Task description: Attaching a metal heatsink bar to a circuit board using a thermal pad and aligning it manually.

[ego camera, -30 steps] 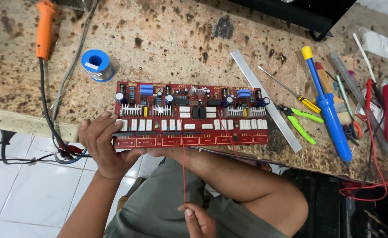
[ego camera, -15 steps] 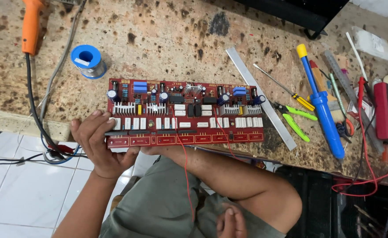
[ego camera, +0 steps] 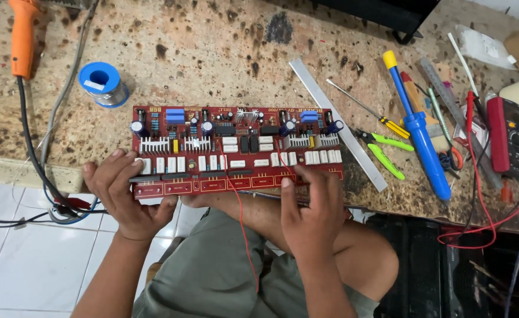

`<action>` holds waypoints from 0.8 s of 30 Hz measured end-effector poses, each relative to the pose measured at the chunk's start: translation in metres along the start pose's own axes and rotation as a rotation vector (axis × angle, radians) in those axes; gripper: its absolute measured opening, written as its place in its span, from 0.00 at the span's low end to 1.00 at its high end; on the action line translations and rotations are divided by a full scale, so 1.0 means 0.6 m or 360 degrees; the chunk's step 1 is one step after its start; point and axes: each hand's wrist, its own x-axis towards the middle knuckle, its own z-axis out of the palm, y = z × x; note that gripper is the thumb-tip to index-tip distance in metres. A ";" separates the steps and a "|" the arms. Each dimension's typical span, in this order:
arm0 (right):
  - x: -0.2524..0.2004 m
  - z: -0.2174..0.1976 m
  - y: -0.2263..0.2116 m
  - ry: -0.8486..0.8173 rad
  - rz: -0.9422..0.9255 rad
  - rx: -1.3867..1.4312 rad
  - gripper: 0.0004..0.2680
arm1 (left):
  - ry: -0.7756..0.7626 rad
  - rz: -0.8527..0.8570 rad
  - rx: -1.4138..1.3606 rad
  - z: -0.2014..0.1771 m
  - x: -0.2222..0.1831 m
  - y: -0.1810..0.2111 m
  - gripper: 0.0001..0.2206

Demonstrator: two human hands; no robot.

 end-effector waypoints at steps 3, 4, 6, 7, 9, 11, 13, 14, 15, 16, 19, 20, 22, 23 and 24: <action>-0.015 0.018 0.025 0.0035 -0.0021 -0.0077 0.03 | 0.0004 -0.0013 -0.0006 -0.001 -0.002 0.001 0.35; -0.016 0.012 0.014 0.0029 -0.0023 -0.0072 0.03 | 0.0003 -0.0016 0.0001 -0.004 -0.002 0.004 0.35; -0.018 0.000 -0.007 -0.0169 0.0111 -0.0195 0.07 | -0.0098 -0.0109 0.0038 -0.008 -0.002 0.011 0.30; -0.032 0.000 -0.005 -0.0176 0.0112 -0.0193 0.07 | -0.0102 -0.0114 0.0042 -0.011 -0.002 0.011 0.30; -0.058 0.002 0.002 -0.0189 0.0324 -0.0051 0.08 | -0.0122 -0.0092 0.0054 -0.011 0.001 0.010 0.31; -0.070 -0.005 -0.007 -0.0218 0.0402 0.0013 0.08 | -0.0119 -0.0071 0.0070 -0.013 0.004 0.011 0.31; -0.085 -0.009 -0.015 -0.0244 0.0476 0.0083 0.09 | -0.0113 -0.0045 0.0091 -0.014 0.006 0.010 0.32; -0.096 -0.011 -0.020 -0.0282 0.0666 0.0199 0.09 | -0.0117 -0.0047 0.0106 -0.014 0.004 0.009 0.32; -0.106 -0.014 -0.025 -0.0319 0.0855 0.0315 0.10 | -0.0121 -0.0048 0.0121 -0.014 0.003 0.008 0.33; -0.118 -0.014 -0.022 -0.0320 0.0856 0.0319 0.10 | -0.0123 -0.0047 0.0124 -0.014 0.005 0.008 0.33; -0.162 -0.018 -0.018 -0.0343 0.1189 0.0492 0.11 | -0.0117 -0.0023 0.0128 -0.015 0.007 0.009 0.33; -0.180 -0.018 -0.016 -0.0344 0.1295 0.0554 0.11 | -0.0122 -0.0022 0.0129 -0.015 0.007 0.009 0.33; -0.206 -0.021 -0.017 -0.0346 0.1401 0.0616 0.11 | -0.0128 -0.0022 0.0131 -0.016 0.008 0.009 0.33; -0.215 -0.022 -0.020 -0.0296 0.1353 0.0635 0.11 | -0.0130 -0.0021 0.0133 -0.016 0.008 0.010 0.33; -0.224 -0.024 -0.023 -0.0246 0.1307 0.0651 0.11 | -0.0134 -0.0022 0.0133 -0.016 0.007 0.010 0.33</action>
